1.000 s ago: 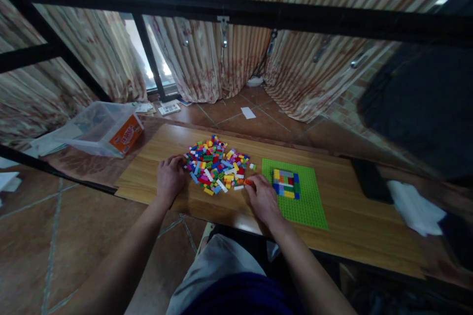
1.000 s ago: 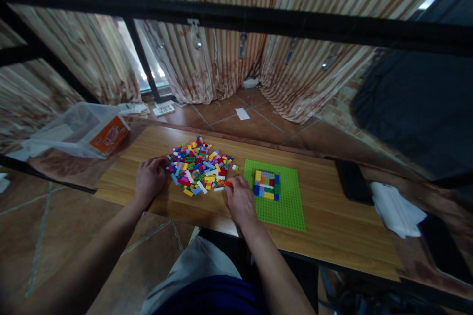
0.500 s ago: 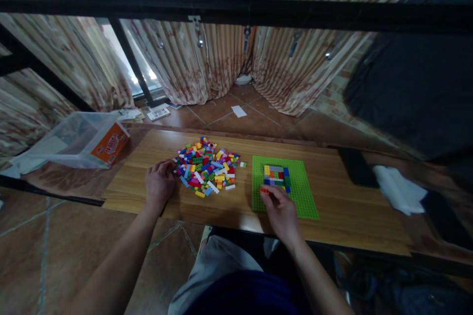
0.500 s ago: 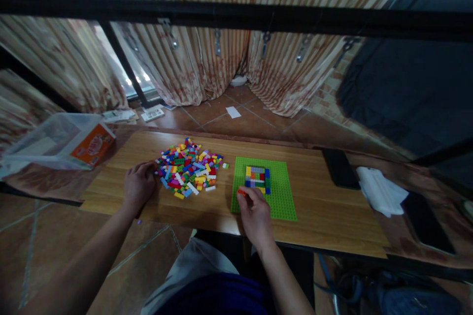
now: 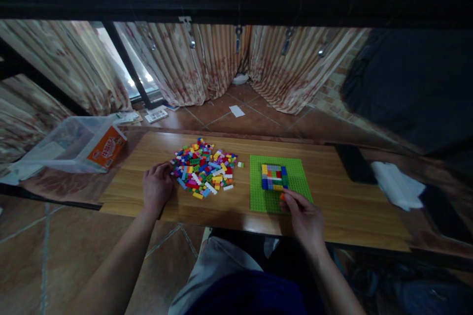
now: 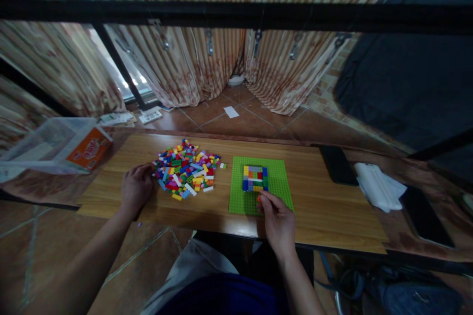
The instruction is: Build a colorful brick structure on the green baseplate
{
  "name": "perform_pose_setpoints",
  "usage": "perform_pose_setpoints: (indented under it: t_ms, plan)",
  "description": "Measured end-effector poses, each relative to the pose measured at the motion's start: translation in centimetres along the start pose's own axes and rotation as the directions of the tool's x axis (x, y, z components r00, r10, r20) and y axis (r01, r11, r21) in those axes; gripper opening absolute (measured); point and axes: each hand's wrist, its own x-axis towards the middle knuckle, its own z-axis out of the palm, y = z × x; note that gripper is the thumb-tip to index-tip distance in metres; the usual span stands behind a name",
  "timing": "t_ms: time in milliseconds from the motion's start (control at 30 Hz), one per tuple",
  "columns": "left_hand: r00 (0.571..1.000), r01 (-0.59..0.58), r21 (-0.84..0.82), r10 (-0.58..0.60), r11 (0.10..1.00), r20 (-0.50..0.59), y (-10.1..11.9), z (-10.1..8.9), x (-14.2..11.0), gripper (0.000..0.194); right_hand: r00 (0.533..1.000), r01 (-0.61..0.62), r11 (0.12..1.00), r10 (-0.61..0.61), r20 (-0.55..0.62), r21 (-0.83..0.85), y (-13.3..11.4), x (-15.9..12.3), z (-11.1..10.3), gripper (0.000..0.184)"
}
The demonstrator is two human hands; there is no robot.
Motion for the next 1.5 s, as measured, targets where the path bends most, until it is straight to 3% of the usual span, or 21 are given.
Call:
perform_pose_setpoints:
  t_ms: [267, 467, 667, 800, 1000, 1200, 1500]
  plan:
    - [1.000, 0.007, 0.000, -0.007, 1.000, 0.005, 0.2, -0.2, 0.0, 0.031, 1.000, 0.003, 1.000, -0.002, -0.028, 0.020, 1.0, 0.7, 0.2, 0.045]
    - [1.000, 0.020, -0.011, -0.020, 1.000, 0.011, 0.2, 0.0, 0.0, 0.030, 0.999, 0.037, 0.996, -0.039, -0.019, -0.077, 0.8, 1.1, -0.6, 0.052]
    - [1.000, 0.017, -0.015, -0.017, 1.000, -0.002, 0.0, 0.1, 0.0, 0.030, 0.987, 0.132, 0.963, -0.150, -0.058, -0.233, -0.1, 1.9, -0.8, 0.049]
    - [1.000, 0.010, -0.030, -0.010, 0.999, -0.003, 0.2, 0.0, 0.0, 0.030, 0.960, 0.255, 0.890, -0.279, -0.010, -0.379, -0.6, 3.4, -0.5, 0.046]
    - [1.000, 0.018, -0.021, -0.018, 1.000, 0.007, 0.3, -0.2, 0.1, 0.031, 0.867, 0.490, 0.698, -0.452, 0.210, -0.522, -0.4, 7.3, 0.4, 0.033]
    - [0.999, 0.028, -0.013, -0.028, 1.000, 0.017, 0.2, -0.1, 0.0, 0.031, 0.861, 0.503, 0.646, -0.430, 0.272, -0.574, 0.3, 9.4, 0.9, 0.024]
    - [0.999, 0.022, -0.023, -0.021, 0.999, 0.024, 0.2, -0.1, 0.1, 0.031, 0.908, 0.417, 0.690, -0.342, 0.241, -0.592, 0.9, 10.4, 0.9, 0.022]
